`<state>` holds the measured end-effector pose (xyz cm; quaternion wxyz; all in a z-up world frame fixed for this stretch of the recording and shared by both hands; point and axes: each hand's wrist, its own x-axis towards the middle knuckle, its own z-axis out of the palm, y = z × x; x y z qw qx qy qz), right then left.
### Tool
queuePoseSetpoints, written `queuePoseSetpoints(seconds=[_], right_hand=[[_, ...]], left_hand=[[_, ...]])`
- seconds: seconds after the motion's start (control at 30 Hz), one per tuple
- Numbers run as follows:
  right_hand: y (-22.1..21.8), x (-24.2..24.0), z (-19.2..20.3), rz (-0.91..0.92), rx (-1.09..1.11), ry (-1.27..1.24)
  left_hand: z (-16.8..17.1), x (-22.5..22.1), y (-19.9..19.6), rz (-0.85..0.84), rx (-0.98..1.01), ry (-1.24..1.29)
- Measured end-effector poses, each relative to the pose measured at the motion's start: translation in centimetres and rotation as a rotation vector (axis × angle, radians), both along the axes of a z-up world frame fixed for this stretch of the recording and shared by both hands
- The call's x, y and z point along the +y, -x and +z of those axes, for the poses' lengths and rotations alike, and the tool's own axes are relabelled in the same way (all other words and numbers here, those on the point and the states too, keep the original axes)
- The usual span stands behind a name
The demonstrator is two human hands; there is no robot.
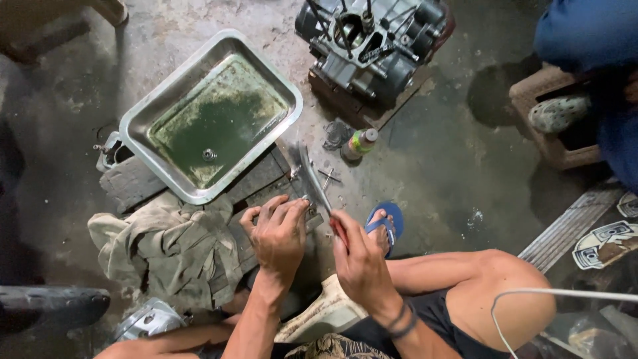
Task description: The person scrubs a small cylindrical metal engine part with a wire brush while seated on the floor. After scrubbing, the person places the cleaned part into a disassembled engine block nearby.
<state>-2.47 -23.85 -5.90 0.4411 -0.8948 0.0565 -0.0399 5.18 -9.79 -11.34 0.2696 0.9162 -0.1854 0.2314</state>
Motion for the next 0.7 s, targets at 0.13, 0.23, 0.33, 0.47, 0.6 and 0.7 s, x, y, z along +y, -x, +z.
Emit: queuePoseSetpoints(seconds=[0.13, 0.23, 0.33, 0.47, 0.6, 0.7], right_hand=[[0.9, -0.4, 0.2, -0.018, 0.13, 0.003], [-0.3, -0.1, 0.0, -0.022, 0.11, -0.015], [1.0, -0.4, 0.2, -0.037, 0.13, -0.038], [1.0, -0.5, 0.8, -0.047, 0.181, -0.009], [-0.3, 0.0, 0.2, -0.014, 0.018, -0.003], [1.0, -0.2, 1.0, -0.014, 0.16, -0.029]], left_hand=[[-0.6, 0.2, 0.0, 0.021, 0.006, -0.004], [-0.8, 0.2, 0.2, 0.012, 0.016, -0.005], [-0.8, 0.2, 0.1, 0.014, 0.012, 0.007], [-0.7, 0.2, 0.1, 0.019, -0.002, 0.002], [-1.0, 0.2, 0.2, 0.013, 0.029, -0.023], [-1.3, 0.3, 0.0, 0.044, 0.006, -0.031]])
